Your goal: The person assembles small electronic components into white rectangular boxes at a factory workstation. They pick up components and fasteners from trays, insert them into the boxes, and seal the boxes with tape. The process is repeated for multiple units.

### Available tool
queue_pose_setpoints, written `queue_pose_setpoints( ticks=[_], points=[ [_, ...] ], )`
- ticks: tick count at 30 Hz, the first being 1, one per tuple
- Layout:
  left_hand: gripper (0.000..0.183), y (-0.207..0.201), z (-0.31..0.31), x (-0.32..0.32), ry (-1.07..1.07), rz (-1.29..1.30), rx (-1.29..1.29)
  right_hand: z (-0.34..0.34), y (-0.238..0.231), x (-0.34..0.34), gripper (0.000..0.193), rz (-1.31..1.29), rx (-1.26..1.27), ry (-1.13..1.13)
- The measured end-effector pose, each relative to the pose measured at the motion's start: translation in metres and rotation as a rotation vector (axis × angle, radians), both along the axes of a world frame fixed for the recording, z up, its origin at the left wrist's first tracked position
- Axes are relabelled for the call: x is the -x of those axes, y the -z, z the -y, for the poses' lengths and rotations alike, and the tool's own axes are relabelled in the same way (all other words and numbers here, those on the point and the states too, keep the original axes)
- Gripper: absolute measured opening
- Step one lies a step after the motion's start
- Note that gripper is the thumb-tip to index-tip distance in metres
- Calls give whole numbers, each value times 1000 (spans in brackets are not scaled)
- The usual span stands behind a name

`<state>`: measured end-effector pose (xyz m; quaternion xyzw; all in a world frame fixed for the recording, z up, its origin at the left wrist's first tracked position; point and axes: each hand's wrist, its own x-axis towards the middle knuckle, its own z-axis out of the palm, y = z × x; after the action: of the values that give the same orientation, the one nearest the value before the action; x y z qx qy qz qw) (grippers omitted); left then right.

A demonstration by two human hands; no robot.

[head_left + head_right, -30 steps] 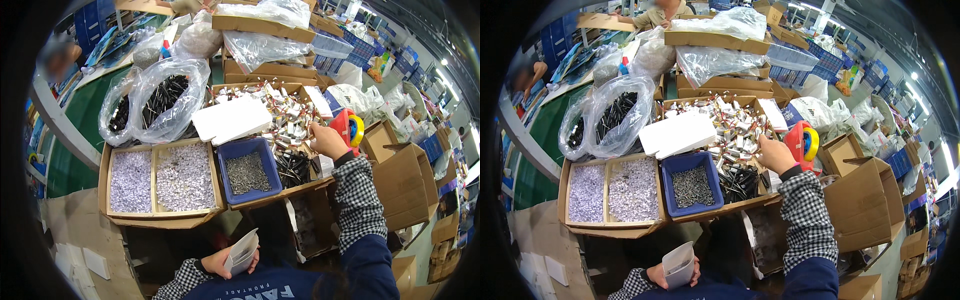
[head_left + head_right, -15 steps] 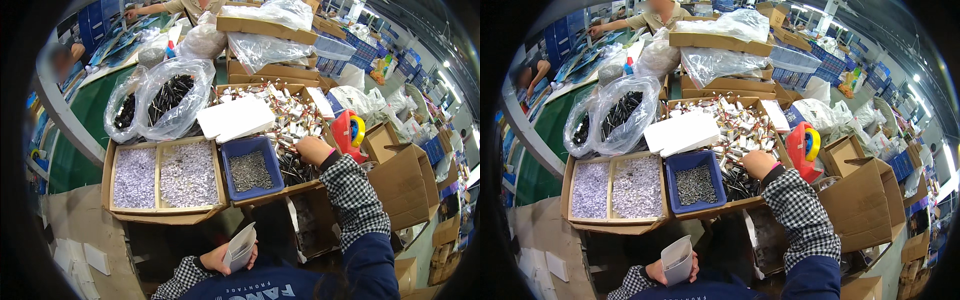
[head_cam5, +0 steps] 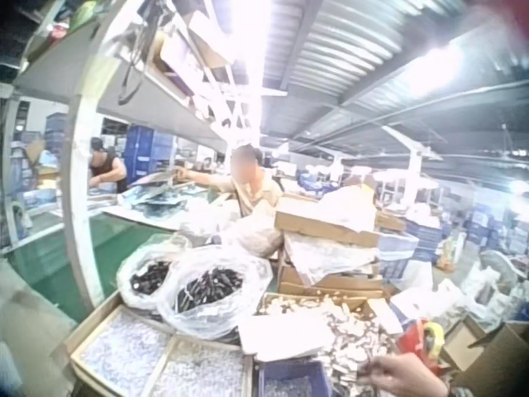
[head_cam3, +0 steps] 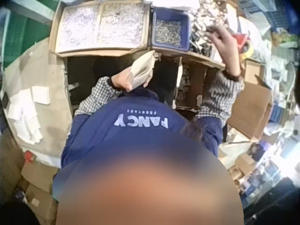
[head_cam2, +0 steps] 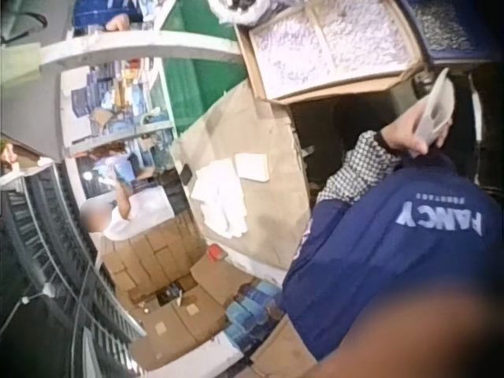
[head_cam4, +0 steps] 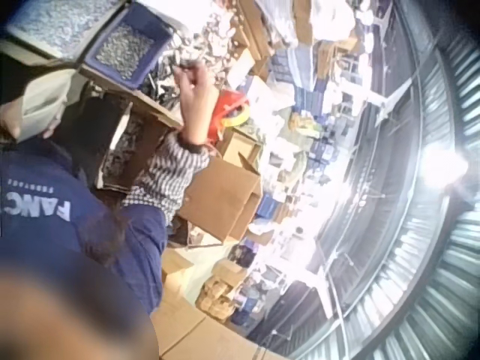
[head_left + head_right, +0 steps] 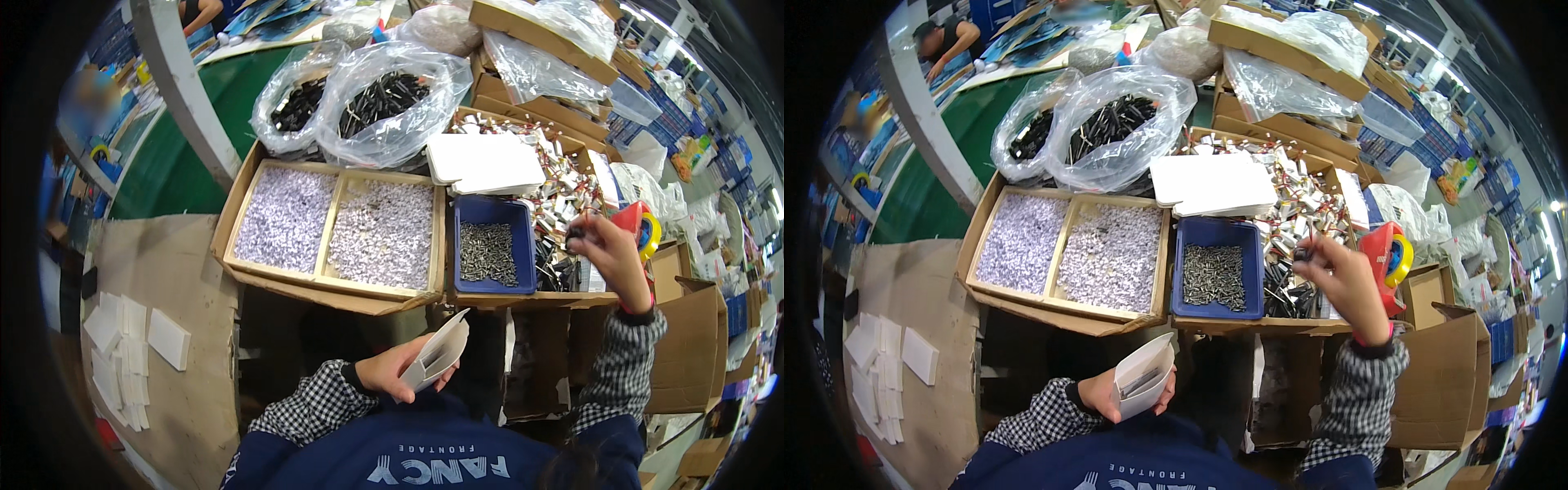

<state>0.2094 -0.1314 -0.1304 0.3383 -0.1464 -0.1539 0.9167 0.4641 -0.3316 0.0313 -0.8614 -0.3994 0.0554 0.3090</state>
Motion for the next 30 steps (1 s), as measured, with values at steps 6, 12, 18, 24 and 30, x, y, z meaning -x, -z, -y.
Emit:
queue_pose_setpoints(
  ticks=[6,12,18,24,30],
  points=[
    [125,-1,5,-3,96,-16,-73,-24,-4,98,33,-412,-320,-619],
    [123,-10,1,2,125,28,-75,-50,18,119,30,-123,-464,-868],
    [123,-12,-1,3,143,102,-159,-52,10,124,33,35,-285,-920],
    [122,-4,1,2,233,91,-150,-57,4,134,31,22,-254,-924],
    [121,4,4,5,212,132,-43,-50,-7,133,30,-15,-215,-715]
  ],
)
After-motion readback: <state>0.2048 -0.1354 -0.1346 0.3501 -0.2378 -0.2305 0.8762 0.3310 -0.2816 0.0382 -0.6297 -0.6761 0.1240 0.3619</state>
